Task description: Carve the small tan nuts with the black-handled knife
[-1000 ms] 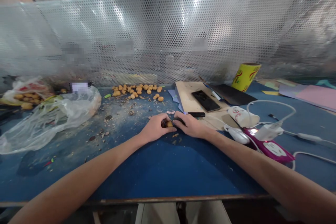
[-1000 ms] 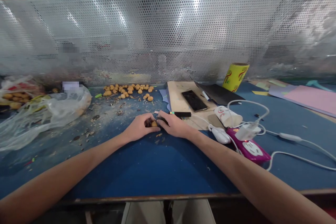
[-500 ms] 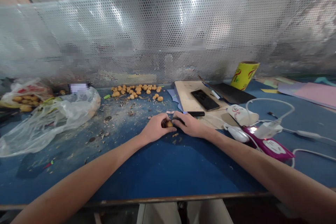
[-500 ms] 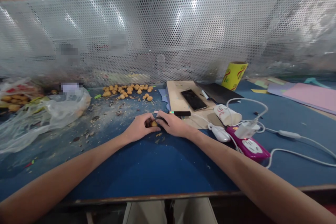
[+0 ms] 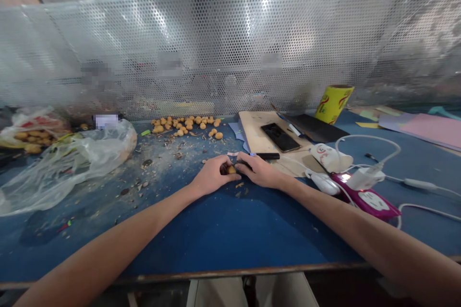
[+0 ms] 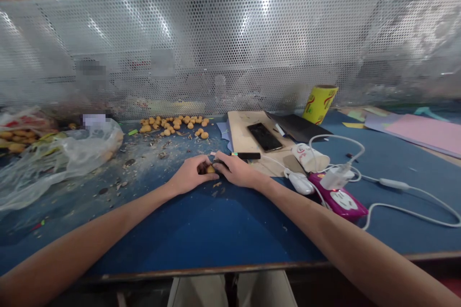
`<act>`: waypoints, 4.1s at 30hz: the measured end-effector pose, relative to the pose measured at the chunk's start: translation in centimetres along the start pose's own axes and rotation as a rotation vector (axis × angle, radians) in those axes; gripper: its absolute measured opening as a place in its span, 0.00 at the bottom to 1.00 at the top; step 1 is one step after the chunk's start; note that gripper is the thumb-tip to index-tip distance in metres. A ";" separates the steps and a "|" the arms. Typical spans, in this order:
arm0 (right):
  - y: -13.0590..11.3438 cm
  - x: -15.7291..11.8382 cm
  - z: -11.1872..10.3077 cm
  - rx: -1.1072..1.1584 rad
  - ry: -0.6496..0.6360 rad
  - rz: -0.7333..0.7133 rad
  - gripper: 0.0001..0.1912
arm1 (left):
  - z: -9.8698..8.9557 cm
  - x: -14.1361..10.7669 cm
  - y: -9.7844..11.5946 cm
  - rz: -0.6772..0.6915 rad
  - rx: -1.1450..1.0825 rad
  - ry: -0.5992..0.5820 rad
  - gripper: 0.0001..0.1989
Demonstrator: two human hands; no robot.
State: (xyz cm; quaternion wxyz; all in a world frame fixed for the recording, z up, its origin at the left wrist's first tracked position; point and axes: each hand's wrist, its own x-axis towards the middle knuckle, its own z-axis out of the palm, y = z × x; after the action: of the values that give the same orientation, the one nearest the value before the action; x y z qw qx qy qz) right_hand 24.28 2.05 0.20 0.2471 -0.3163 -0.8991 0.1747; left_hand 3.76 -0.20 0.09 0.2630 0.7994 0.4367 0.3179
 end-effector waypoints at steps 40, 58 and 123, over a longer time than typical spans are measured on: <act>-0.4 -0.1 -0.2 -0.046 0.003 -0.011 0.05 | 0.0 -0.1 -0.1 -0.002 -0.019 -0.013 0.18; -0.4 -0.1 -0.3 -0.015 0.013 0.004 0.06 | 0.1 0.0 -0.3 0.000 -0.015 -0.005 0.18; -0.4 0.1 -0.7 0.086 0.028 0.055 0.05 | -0.8 -0.1 0.4 -0.045 -0.050 -0.052 0.16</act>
State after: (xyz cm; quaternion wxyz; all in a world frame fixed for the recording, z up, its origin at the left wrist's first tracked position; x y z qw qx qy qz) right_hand 24.42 1.95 0.95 0.2683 -0.3322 -0.8782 0.2156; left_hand 3.33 -0.36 0.83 0.3013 0.7905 0.4395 0.3019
